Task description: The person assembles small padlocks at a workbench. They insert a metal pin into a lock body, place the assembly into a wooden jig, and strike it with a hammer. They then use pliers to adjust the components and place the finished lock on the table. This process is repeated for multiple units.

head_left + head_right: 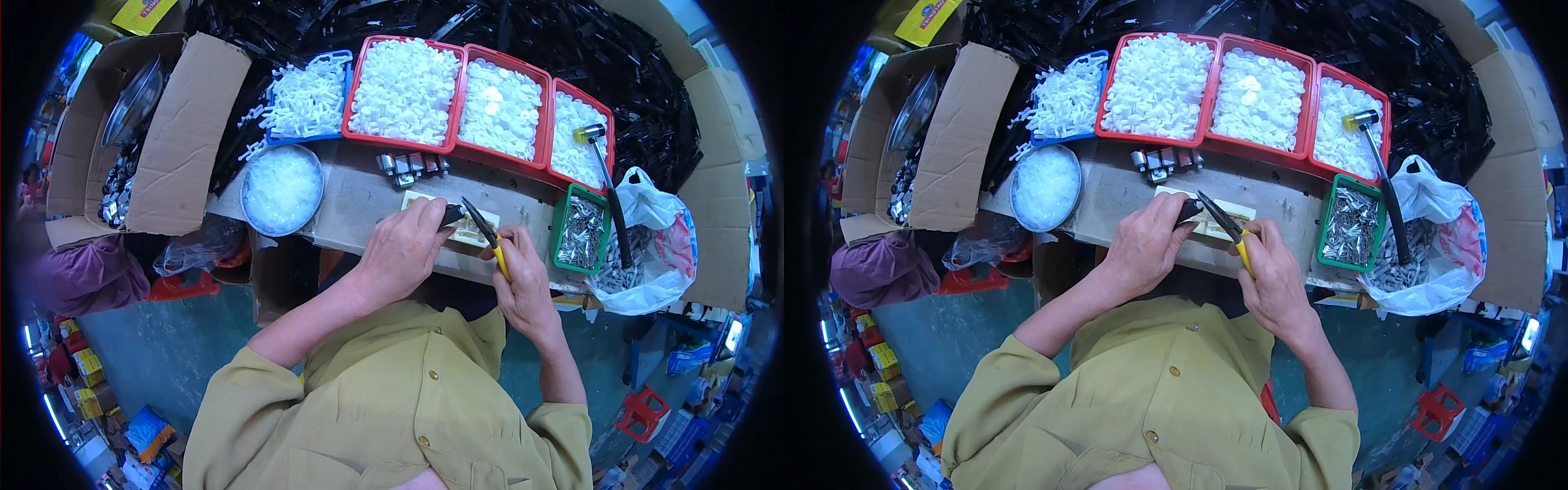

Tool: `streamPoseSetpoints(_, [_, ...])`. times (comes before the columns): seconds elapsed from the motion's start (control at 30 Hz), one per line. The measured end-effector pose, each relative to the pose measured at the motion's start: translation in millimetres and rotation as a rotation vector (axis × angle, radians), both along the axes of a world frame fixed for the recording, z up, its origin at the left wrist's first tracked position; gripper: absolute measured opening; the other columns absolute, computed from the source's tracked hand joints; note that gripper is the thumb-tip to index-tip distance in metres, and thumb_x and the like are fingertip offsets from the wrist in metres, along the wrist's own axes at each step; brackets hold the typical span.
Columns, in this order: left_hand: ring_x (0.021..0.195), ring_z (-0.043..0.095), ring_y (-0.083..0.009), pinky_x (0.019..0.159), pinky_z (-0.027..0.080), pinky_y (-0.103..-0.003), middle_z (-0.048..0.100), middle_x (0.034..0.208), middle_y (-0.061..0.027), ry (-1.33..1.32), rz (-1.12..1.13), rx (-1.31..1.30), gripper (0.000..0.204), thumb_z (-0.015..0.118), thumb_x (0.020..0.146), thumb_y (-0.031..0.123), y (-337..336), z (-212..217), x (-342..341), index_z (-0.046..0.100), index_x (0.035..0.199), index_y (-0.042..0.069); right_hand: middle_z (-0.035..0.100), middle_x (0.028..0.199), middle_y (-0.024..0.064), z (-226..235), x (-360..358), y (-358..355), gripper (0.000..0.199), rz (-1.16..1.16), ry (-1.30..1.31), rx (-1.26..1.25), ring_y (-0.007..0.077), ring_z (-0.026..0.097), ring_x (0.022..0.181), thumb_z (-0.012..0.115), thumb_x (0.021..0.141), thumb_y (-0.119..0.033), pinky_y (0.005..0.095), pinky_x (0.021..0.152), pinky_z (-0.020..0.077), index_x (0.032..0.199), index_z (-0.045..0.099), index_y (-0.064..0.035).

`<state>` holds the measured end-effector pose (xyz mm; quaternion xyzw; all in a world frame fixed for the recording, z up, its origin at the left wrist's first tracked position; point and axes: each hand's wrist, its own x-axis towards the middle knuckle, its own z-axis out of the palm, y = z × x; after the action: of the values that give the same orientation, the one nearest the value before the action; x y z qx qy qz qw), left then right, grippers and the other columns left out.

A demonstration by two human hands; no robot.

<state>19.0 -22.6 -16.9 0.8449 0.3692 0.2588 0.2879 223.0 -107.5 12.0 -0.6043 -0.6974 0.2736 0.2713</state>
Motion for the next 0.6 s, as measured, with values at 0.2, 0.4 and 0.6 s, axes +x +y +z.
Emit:
streamPoseSetpoints(0.2, [0.081, 0.063, -0.0376, 0.068, 0.050, -0.046, 0.058, 0.096, -0.0169, 0.100, 0.051, 0.172, 0.037, 0.068, 0.088, 0.007, 1.0, -4.1, -3.1, 0.051, 0.119, -0.002, 0.049, 0.110, 0.0222, -4.3, -6.2, 2.5, 0.025, 0.028, -0.020, 0.038, 0.0416, 0.057, 0.098, 0.055, 0.077, 0.009, 0.0480, 0.083, 0.0462, 0.102, 0.054, 0.0060])
streamPoseSetpoints(0.4, [0.080, 0.063, -0.0378, 0.069, 0.050, -0.047, 0.059, 0.096, -0.0179, 0.055, 0.036, 0.068, 0.036, 0.067, 0.089, 0.010, -2.2, -5.7, -7.8, 0.051, 0.120, -0.002, 0.051, 0.102, 0.0211, 2.8, -10.2, 1.3, 0.018, 0.009, -0.086, -0.047, 0.0420, 0.056, 0.091, 0.059, 0.078, 0.007, 0.0479, 0.078, 0.0458, 0.094, 0.052, 0.0044])
streamPoseSetpoints(0.6, [0.074, 0.063, -0.0340, 0.064, 0.049, -0.041, 0.063, 0.090, -0.0183, -0.214, -0.150, -0.205, 0.029, 0.060, 0.098, 0.017, 0.9, -3.8, -18.9, 0.054, 0.119, -0.001, 0.050, 0.088, 0.0197, 4.8, -12.6, -0.4, 0.017, 0.037, -0.130, 0.150, 0.0403, 0.054, 0.073, 0.054, 0.075, 0.014, 0.0448, 0.063, 0.0435, 0.088, 0.048, 0.0058])
